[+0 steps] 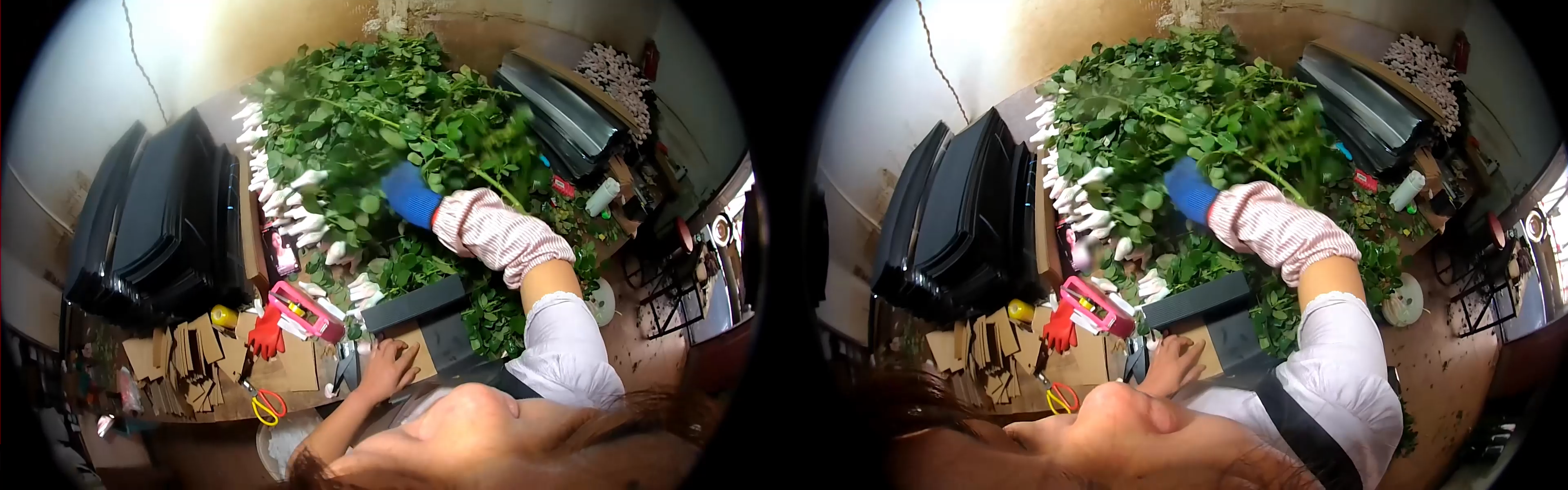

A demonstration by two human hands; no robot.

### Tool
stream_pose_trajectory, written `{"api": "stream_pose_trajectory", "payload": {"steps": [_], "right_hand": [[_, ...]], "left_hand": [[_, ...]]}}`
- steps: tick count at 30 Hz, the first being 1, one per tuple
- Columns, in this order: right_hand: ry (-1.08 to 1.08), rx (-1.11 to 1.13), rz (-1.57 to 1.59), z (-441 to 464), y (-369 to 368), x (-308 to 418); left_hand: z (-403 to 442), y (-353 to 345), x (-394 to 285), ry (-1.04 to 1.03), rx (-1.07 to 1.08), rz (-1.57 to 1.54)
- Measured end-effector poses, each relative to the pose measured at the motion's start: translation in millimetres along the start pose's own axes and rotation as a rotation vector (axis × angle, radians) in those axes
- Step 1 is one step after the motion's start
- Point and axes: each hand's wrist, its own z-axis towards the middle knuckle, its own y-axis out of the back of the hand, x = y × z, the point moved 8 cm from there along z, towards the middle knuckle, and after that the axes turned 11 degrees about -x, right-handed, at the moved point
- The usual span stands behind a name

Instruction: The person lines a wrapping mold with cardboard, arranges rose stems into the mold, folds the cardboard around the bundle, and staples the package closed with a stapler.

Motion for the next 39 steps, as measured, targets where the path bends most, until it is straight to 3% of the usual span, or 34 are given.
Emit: {"api": "stream_pose_trajectory", "payload": {"steps": [2, 3, 5, 6, 7, 10, 11, 12, 13, 16, 17, 18, 20, 23, 25, 26, 28, 29, 31, 33, 39], "right_hand": [[0.234, -0.310, -0.246, -45.6, -52.3, 13.3], [-0.159, -0.185, 0.123, -59.6, -65.3, -5.6], [-0.300, 0.152, 0.259, -90.8, -90.3, -9.0], [-0.041, 0.345, 0.040, -113.0, -81.3, 5.1], [0.058, 0.219, 0.099, -128.2, -89.7, 9.9], [0.275, 0.243, 0.303, -158.5, -89.9, 8.1], [0.168, 0.302, 0.311, -163.9, -42.2, 5.9], [0.180, -0.018, 0.621, -165.5, -10.0, -1.2], [0.124, -0.187, 0.768, -164.6, 10.8, -10.6], [0.008, -0.413, 0.977, -156.5, 91.9, -33.5], [0.030, -0.567, 0.961, -139.8, 99.4, -41.5], [-0.175, -0.343, 0.960, -122.6, 96.3, -48.0], [-0.209, -0.554, 0.785, -92.1, 85.1, -58.3], [-0.026, -0.409, 0.578, -80.2, 33.9, -62.0], [-0.088, -0.387, 0.600, -108.1, 27.9, -90.7], [-0.124, -0.502, 0.479, -128.0, 22.6, -112.2], [-0.315, -0.299, 0.288, -161.8, -4.4, -161.5], [-0.263, -0.339, 0.246, -181.2, -13.3, -174.8], [-0.209, -0.142, 0.752, -206.1, -28.4, -196.0], [-0.507, 0.079, 1.791, -238.8, -26.1, -194.6], [0.160, -0.819, 2.488, -295.4, 97.9, -193.1]], "left_hand": [[0.4, 2.2, -0.9, 0.005, -0.010, -0.014], [1.2, 3.6, -2.0, -0.003, -0.026, -0.015], [3.2, 4.2, -0.5, 0.008, -0.017, -0.023], [2.5, 4.2, -1.2, 0.015, -0.004, -0.032], [4.5, 6.6, -3.1, 0.004, -0.012, -0.028], [4.7, 7.0, -3.6, -0.006, -0.029, -0.033], [5.3, 8.1, -5.1, -0.014, -0.036, -0.022], [5.9, 7.3, -4.7, -0.004, -0.019, -0.021], [6.5, 8.1, -4.5, -0.010, -0.025, -0.028], [6.6, 7.3, -4.6, -0.008, -0.028, -0.035], [6.9, 7.2, -5.3, -0.011, -0.030, -0.024], [6.6, 7.4, -5.8, -0.014, -0.030, -0.013], [6.6, 4.5, -5.5, 0.010, 0.000, -0.021], [5.5, 10.5, -5.1, -0.007, -0.017, 0.008], [3.0, 10.6, -5.7, 0.002, -0.052, 0.004], [2.2, 10.8, -5.0, 0.011, -0.072, -0.007], [2.0, 10.7, -3.4, 0.018, -0.078, -0.020], [1.8, 11.3, -3.1, 0.019, -0.076, -0.021], [3.4, 11.3, -3.0, 0.019, -0.065, -0.029], [4.2, 10.2, -3.0, 0.010, -0.053, -0.024], [3.7, 9.5, -3.3, 0.031, -0.042, -0.012]]}}
